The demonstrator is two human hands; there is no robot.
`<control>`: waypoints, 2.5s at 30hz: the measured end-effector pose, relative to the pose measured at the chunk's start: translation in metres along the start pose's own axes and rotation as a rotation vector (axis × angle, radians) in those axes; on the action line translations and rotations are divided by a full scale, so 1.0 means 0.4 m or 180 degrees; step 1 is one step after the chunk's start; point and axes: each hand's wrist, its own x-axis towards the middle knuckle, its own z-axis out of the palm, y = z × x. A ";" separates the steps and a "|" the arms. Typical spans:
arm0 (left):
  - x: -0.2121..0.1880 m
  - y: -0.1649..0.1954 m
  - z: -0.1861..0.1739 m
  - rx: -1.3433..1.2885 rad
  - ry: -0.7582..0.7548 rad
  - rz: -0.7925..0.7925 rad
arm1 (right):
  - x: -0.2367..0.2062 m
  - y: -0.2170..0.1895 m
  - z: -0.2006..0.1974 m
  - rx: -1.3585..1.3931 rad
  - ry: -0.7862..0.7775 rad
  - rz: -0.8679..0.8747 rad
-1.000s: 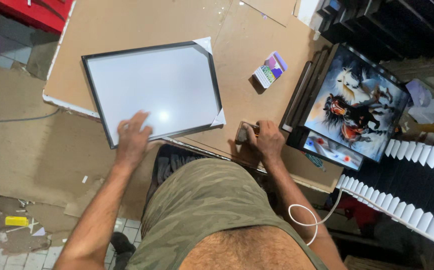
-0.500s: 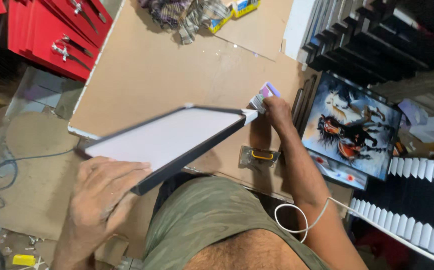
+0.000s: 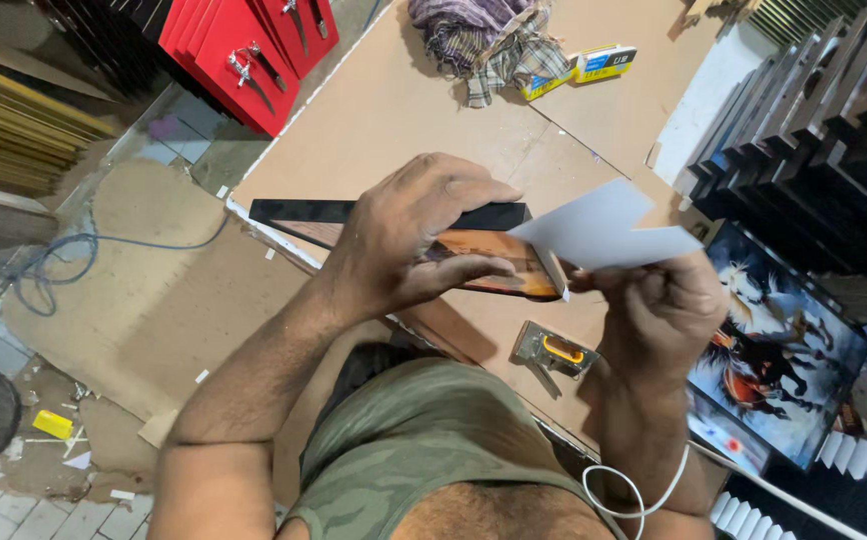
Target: The person folds white paper corner protectors over the corners of framed pictures and secures them with a hand stapler, working through the corners one at a time. They reposition each frame on the padded work table and stack finished frames with others on the table.
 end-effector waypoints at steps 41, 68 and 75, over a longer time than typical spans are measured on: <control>0.146 0.089 0.054 0.0013 -0.0566 -0.0690 | -0.017 0.109 -0.187 -0.3248 -0.0178 -0.0396; -0.386 -0.334 0.579 0.0492 -0.1415 -0.0712 | -0.195 0.480 -0.226 -0.4360 -0.1956 0.1805; -0.399 -0.314 0.572 0.0595 -0.1478 -0.0744 | -0.199 0.502 -0.195 -0.4171 -0.1636 0.1513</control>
